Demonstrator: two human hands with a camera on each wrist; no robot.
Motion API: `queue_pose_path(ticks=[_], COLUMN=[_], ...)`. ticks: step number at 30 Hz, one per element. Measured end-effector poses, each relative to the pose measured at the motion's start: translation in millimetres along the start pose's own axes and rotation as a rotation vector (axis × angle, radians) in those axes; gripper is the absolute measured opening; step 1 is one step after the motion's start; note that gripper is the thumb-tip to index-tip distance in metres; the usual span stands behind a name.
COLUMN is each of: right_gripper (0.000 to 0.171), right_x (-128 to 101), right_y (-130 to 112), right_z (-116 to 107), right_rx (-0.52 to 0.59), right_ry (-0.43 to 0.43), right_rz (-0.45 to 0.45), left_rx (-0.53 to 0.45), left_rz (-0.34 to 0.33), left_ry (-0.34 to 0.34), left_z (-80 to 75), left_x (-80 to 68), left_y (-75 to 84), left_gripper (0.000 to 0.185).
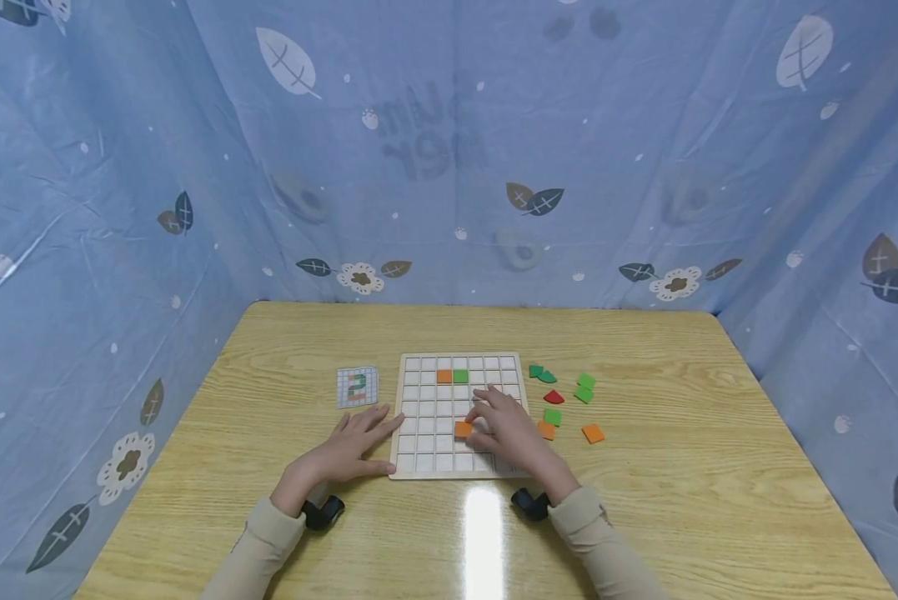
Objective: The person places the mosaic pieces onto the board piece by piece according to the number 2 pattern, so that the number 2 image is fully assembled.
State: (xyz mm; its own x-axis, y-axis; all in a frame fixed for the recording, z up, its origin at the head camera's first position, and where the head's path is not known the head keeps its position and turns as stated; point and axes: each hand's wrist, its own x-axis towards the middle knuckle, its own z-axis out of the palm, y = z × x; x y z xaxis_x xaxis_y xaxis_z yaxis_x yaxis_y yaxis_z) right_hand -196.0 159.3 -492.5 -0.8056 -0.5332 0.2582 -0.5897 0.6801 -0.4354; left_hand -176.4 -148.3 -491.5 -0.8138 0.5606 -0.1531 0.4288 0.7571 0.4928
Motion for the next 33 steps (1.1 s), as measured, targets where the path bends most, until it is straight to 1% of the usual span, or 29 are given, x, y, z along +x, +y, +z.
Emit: queue_pose_path(ticks=[5, 17, 20, 25, 33], right_gripper=[0.019, 0.017, 0.017, 0.017, 0.017], right_x=[3.5, 10.0, 10.4, 9.8, 9.3], right_y=[-6.2, -21.0, -22.8, -24.0, -22.8], right_z=[4.8, 11.5, 14.1, 15.9, 16.7], right_rx=[0.019, 0.022, 0.014, -0.001, -0.014], right_ry=[-0.021, -0.051, -0.061, -0.084, -0.088], right_rz=[-0.003, -0.007, -0.018, -0.010, -0.008], left_rx=[0.001, 0.005, 0.001, 0.002, 0.001], left_rz=[0.001, -0.002, -0.009, -0.014, -0.008], left_ry=[0.001, -0.004, -0.010, -0.015, -0.008], left_z=[-0.1, -0.8, -0.7, -0.4, -0.2], left_x=[0.1, -0.1, -0.3, 0.4, 0.4], left_y=[-0.2, 0.6, 1.0, 0.5, 0.1], left_gripper=[0.074, 0.074, 0.075, 0.075, 0.075])
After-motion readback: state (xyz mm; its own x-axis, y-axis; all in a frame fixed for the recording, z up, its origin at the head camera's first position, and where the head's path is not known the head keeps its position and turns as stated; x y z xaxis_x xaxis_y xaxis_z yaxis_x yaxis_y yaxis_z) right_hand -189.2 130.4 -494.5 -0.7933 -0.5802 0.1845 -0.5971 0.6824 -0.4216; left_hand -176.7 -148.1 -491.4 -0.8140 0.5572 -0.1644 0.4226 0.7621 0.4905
